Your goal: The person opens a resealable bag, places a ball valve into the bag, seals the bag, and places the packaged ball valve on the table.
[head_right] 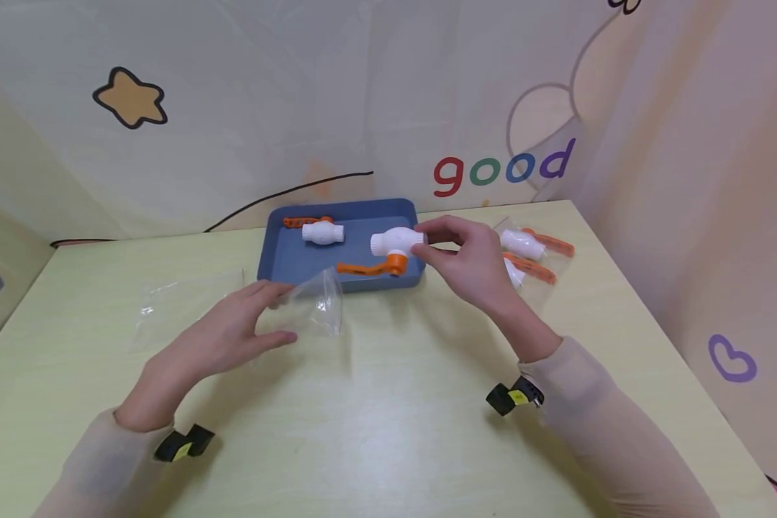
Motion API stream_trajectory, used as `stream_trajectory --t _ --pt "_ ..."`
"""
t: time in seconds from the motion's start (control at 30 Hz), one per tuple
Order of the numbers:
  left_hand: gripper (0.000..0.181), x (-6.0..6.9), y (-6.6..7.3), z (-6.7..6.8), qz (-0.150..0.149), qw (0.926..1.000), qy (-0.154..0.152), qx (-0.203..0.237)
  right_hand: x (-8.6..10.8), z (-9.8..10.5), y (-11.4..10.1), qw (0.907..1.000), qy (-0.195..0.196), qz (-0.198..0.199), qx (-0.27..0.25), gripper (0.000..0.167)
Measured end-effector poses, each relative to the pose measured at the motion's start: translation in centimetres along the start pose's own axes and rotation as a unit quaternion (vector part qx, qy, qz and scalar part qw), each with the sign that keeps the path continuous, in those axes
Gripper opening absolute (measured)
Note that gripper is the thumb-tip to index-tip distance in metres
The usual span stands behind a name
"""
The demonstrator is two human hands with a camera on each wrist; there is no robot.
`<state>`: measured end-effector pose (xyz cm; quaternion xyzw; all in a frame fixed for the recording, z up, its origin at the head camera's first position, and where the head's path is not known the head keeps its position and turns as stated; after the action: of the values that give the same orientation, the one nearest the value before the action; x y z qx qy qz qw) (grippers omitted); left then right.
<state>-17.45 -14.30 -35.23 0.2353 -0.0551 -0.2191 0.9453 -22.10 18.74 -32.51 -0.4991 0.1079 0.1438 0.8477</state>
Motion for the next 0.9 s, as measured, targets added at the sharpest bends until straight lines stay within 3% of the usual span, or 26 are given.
stream_trajectory --t 0.3,0.9 --pt "0.068 0.0 -0.2 0.1 0.011 0.9999 0.001 -0.006 0.7 0.1 -0.3 0.9991 -0.037 0.011 -0.017 0.030" --pt "0.066 -0.3 0.7 -0.2 -0.006 0.9998 0.017 0.004 1.5 -1.7 -0.7 0.9916 -0.082 0.046 -0.089 0.027"
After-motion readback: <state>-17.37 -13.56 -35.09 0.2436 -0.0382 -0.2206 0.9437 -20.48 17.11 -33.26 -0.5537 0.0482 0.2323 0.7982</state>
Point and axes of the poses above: each hand's wrist, its own x-axis away from the middle knuckle, its own z-axis out of the back of the hand, y = z × x, the point moved 2 cm from there along -x, towards the middle knuckle, and after that the axes turned 4 degrees about z, right-handed, at the moved point
